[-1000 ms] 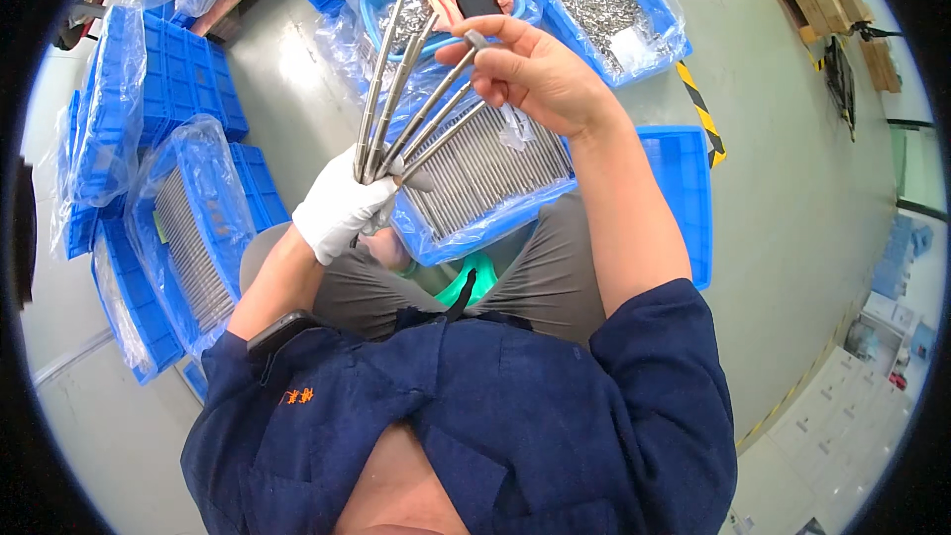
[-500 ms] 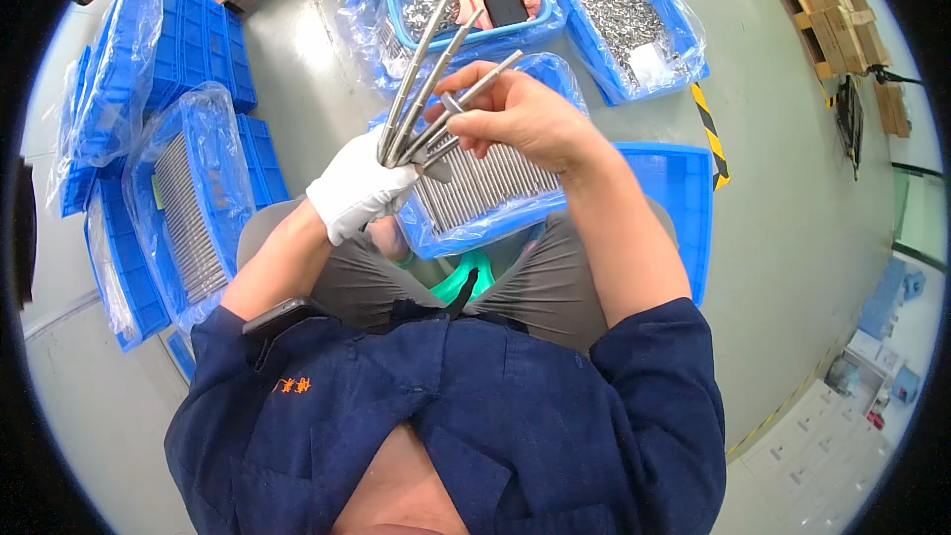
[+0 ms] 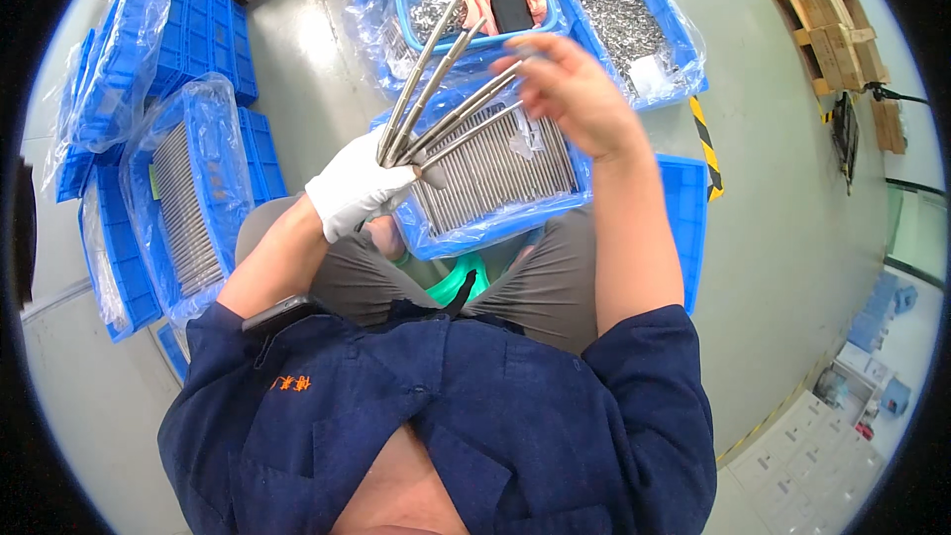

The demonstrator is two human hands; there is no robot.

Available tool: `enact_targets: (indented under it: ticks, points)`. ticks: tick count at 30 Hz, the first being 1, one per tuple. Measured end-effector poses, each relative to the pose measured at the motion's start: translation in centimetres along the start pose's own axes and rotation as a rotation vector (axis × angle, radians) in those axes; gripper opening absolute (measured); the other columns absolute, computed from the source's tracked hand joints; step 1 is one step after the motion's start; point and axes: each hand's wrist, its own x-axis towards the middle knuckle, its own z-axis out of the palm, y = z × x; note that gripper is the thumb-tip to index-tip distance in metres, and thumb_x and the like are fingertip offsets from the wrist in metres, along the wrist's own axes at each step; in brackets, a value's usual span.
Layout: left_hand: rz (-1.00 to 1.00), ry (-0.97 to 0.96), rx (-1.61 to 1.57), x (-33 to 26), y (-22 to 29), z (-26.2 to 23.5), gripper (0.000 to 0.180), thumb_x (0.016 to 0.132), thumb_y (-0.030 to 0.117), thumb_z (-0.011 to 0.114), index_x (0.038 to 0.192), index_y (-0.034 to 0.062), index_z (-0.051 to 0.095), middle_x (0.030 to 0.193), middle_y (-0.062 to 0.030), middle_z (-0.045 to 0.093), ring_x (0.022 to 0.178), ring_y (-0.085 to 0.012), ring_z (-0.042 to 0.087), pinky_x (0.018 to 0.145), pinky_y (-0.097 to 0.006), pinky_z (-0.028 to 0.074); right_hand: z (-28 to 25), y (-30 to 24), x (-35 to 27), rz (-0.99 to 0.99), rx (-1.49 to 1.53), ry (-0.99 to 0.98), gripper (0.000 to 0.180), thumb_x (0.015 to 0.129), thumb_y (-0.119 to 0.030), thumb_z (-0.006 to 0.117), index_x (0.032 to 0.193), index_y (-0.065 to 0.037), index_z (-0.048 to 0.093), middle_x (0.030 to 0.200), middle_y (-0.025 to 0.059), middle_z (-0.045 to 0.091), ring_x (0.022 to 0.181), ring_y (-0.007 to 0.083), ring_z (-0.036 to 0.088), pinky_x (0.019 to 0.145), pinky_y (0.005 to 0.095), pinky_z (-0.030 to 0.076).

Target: Sorting and inspecting long metal rods and small metal rings into plastic crates.

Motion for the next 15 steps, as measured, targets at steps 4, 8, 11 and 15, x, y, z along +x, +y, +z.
enact_targets:
  ticks: [4, 8, 11, 15]
  points:
    - [0.051, 0.001, 0.014, 0.2, -0.6, -0.2, 0.03, 0.072, 0.015, 0.055, 0.098, 0.0037, 0.047, 0.082, -0.0056, 0.059, 0.054, -0.0037, 0.042, 0.046, -0.017, 0.034, -1.1, -0.8, 0.0, -0.301, 0.007, 0.168, 0.025, 0.08, -0.007, 0.052, 0.104, -0.005, 0.047, 0.094, 0.0111, 0.057, 0.073, 0.0079, 0.053, 0.062, 0.019, 0.044]
    - [-0.072, -0.011, -0.015, 0.0, 0.5, 0.3, 0.029, 0.072, 0.013, 0.052, 0.099, 0.0032, 0.048, 0.081, -0.0044, 0.06, 0.071, -0.0086, 0.05, 0.067, -0.022, 0.04, 2.9, 0.2, -0.8, -0.628, -0.633, 0.113, 0.025, 0.072, -0.007, 0.062, 0.095, -0.006, 0.053, 0.093, 0.0039, 0.058, 0.084, 0.0109, 0.052, 0.074, 0.0234, 0.041]
    - [-0.011, -0.06, -0.166, 0.3, 0.3, 0.2, 0.049, 0.072, 0.02, 0.057, 0.114, 0.0046, 0.038, 0.088, -0.0077, 0.059, 0.06, -0.0031, 0.043, 0.053, -0.017, 0.036, 3.5, 0.8, -0.7, -0.695, -0.995, 0.155, 0.026, 0.065, -0.009, 0.066, 0.089, -0.007, 0.057, 0.082, 0.0048, 0.056, 0.081, 0.0181, 0.052, 0.072, 0.0279, 0.041]
    - [0.026, -0.092, -0.234, 0.0, 0.8, 0.3, 0.067, 0.07, 0.02, 0.062, 0.126, 0.0067, 0.027, 0.094, -0.0119, 0.058, 0.057, -0.0019, 0.041, 0.051, -0.016, 0.035, 3.3, 0.7, -0.8, -0.659, -0.913, 0.126, 0.027, 0.066, -0.01, 0.065, 0.091, -0.006, 0.056, 0.083, 0.0057, 0.056, 0.084, 0.0195, 0.051, 0.072, 0.0291, 0.042]
